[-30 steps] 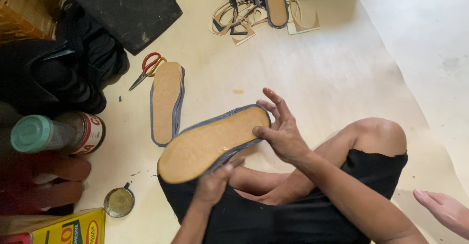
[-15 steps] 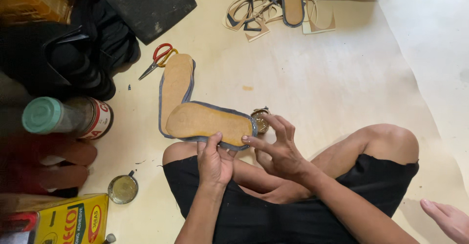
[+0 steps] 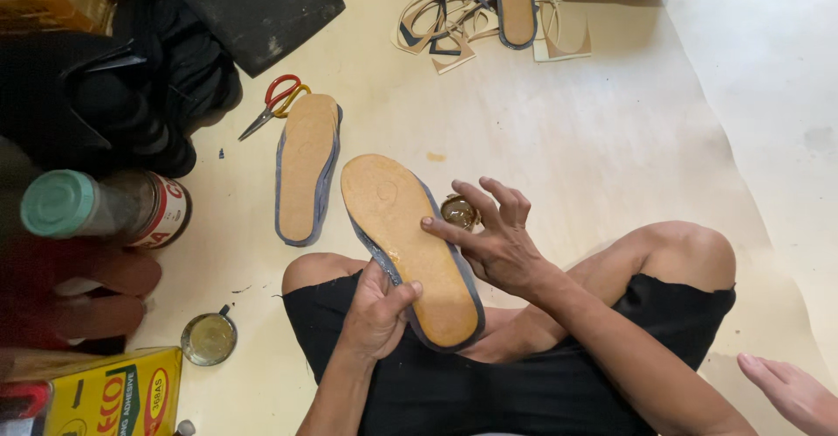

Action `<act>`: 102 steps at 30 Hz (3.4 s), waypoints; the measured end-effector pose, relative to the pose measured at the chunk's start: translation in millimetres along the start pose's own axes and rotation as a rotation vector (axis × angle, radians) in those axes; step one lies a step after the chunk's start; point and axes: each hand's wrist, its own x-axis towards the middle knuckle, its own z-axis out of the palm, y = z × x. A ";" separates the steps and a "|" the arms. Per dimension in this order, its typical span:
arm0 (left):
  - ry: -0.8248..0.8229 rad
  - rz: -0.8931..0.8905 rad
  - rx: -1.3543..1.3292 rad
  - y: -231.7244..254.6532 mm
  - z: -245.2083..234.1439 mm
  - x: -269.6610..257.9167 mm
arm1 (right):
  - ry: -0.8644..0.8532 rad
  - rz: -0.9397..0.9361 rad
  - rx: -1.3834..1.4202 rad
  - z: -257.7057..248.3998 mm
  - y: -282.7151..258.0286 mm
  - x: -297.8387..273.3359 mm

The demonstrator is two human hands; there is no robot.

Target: The person sits on the floor and applies glue to the edges of shoe insoles using a small brush. They handle several insoles one by one, coating the perimeter and placing them aside.

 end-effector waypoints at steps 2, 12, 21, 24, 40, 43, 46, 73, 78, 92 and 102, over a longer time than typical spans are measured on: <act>0.069 0.026 -0.027 2.9 -14.4 4.3 | -0.012 -0.037 0.053 1.7 -4.3 -7.3; 0.304 0.112 0.038 6.1 -66.7 18.1 | -0.534 0.289 0.121 24.5 45.9 0.2; 0.429 0.248 0.083 18.3 -65.8 22.3 | 0.002 0.157 0.043 53.1 44.8 -19.0; 0.425 0.263 0.056 25.4 -52.5 32.8 | -0.247 0.151 -0.169 54.8 51.0 -46.3; 0.282 0.325 0.135 28.7 -47.9 48.7 | -0.300 0.355 0.026 32.5 40.6 -45.4; 0.225 0.236 0.138 30.5 -33.2 45.9 | -0.187 0.555 0.704 8.5 24.1 -17.4; 0.193 0.212 0.086 21.1 -14.8 50.7 | -0.158 0.563 1.044 -9.2 0.4 4.9; -0.467 0.022 0.627 31.6 20.2 1.0 | -0.134 0.147 0.218 -48.3 17.6 44.5; -0.389 0.034 0.629 38.7 22.6 0.3 | -0.077 -0.211 0.113 -55.3 -3.6 49.1; -0.340 -0.141 0.439 35.6 20.7 -0.4 | -0.093 -0.273 0.168 -47.2 -3.0 44.5; -0.338 -0.003 0.694 26.4 3.0 -10.2 | -0.365 0.371 0.595 -38.1 21.1 37.1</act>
